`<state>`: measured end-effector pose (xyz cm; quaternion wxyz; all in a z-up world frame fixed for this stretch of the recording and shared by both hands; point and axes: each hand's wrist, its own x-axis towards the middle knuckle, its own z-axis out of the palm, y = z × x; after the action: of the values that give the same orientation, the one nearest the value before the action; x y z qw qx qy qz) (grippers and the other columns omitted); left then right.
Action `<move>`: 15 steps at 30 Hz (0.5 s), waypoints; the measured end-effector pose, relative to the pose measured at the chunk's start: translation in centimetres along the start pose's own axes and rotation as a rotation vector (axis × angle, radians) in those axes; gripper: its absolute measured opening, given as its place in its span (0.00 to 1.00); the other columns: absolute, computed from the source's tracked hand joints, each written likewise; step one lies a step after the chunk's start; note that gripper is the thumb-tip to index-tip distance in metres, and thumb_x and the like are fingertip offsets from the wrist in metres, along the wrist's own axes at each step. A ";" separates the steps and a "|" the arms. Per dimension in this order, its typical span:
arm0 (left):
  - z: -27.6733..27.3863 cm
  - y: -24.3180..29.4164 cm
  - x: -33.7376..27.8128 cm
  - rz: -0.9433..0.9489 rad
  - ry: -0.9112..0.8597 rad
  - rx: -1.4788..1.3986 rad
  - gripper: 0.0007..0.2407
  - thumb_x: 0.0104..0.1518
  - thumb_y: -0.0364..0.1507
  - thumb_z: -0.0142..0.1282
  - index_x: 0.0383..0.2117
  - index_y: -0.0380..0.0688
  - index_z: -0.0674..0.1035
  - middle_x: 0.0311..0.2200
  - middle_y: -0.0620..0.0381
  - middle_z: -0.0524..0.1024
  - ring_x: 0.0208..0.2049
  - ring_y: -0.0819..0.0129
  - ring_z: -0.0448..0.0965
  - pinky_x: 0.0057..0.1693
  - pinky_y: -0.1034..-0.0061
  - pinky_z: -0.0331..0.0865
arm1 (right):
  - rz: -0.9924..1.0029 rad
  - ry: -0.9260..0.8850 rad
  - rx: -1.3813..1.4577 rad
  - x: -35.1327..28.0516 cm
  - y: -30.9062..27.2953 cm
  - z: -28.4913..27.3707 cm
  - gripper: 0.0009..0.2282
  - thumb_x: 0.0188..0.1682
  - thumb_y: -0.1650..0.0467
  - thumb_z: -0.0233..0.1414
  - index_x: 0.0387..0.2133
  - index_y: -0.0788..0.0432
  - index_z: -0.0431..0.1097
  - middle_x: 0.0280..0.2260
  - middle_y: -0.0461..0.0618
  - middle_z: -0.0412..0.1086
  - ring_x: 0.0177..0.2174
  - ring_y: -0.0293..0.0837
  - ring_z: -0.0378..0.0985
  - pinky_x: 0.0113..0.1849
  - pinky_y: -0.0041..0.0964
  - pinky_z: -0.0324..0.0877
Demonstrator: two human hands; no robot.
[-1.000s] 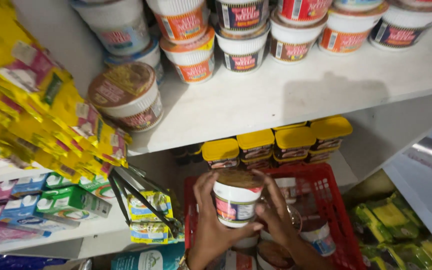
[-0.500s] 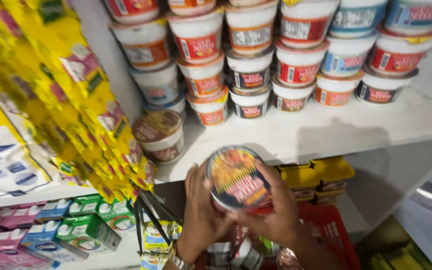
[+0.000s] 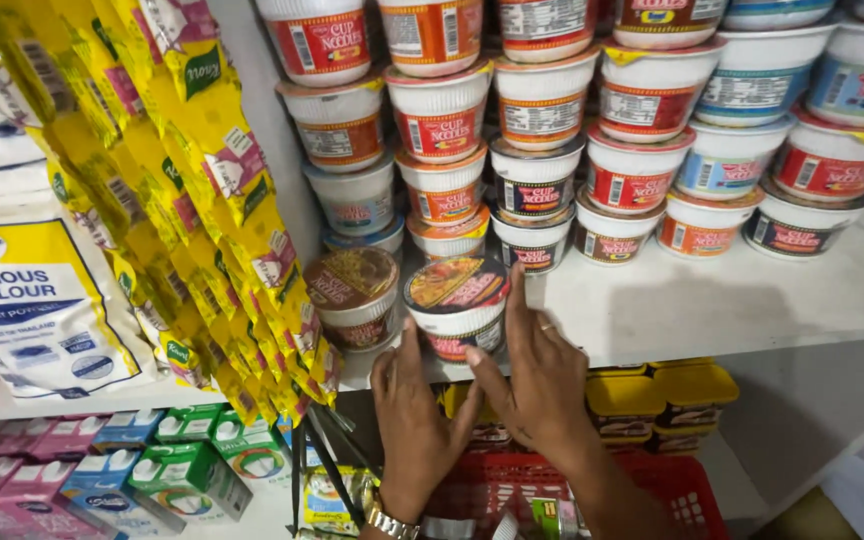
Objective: The recorder is taking cup noodles from a red plastic crate and stacking them neatly on grocery store shelves.
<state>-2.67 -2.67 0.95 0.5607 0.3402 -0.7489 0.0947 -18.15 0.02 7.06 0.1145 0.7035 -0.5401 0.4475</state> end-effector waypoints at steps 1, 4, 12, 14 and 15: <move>0.1 0.0 0.0 0.020 0.009 0.019 0.40 0.51 0.34 0.68 0.65 0.28 0.55 0.65 0.33 0.62 0.59 0.43 0.69 0.67 0.49 0.54 | -0.097 0.115 -0.030 -0.1 0.1 0.4 0.36 0.53 0.60 0.50 0.66 0.75 0.47 0.44 0.74 0.71 0.44 0.65 0.77 0.40 0.52 0.73; 0.0 -0.1 0.2 0.040 0.005 0.048 0.40 0.51 0.35 0.68 0.66 0.29 0.55 0.65 0.35 0.62 0.60 0.43 0.69 0.67 0.47 0.54 | -0.154 0.223 -0.245 -0.1 -0.1 1.0 0.29 0.53 0.60 0.52 0.61 0.68 0.55 0.52 0.73 0.69 0.48 0.67 0.75 0.45 0.51 0.73; 0.1 -0.1 0.0 0.031 -0.009 0.069 0.41 0.52 0.36 0.66 0.67 0.29 0.53 0.66 0.35 0.60 0.64 0.44 0.65 0.68 0.47 0.53 | -0.144 0.202 -0.073 -0.1 -0.4 1.1 0.38 0.53 0.59 0.54 0.66 0.75 0.46 0.53 0.73 0.67 0.47 0.66 0.75 0.45 0.52 0.72; 0.1 -0.1 0.0 0.029 -0.013 0.061 0.41 0.52 0.36 0.66 0.68 0.30 0.53 0.66 0.35 0.60 0.65 0.44 0.64 0.68 0.47 0.52 | -0.156 0.183 -0.108 0.0 -0.5 1.1 0.37 0.51 0.59 0.55 0.66 0.72 0.48 0.52 0.71 0.69 0.46 0.64 0.77 0.44 0.51 0.73; 0.1 -0.1 -0.1 0.022 -0.017 0.052 0.41 0.52 0.36 0.66 0.68 0.30 0.53 0.66 0.35 0.60 0.65 0.44 0.63 0.68 0.47 0.52 | -0.133 0.156 -0.111 0.1 -0.6 1.0 0.38 0.50 0.59 0.57 0.66 0.69 0.48 0.51 0.69 0.70 0.44 0.62 0.78 0.43 0.50 0.73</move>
<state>-2.69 -2.80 0.80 0.5442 0.3471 -0.7547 0.1176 -17.11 -0.45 6.81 0.2245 0.6934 -0.5055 0.4619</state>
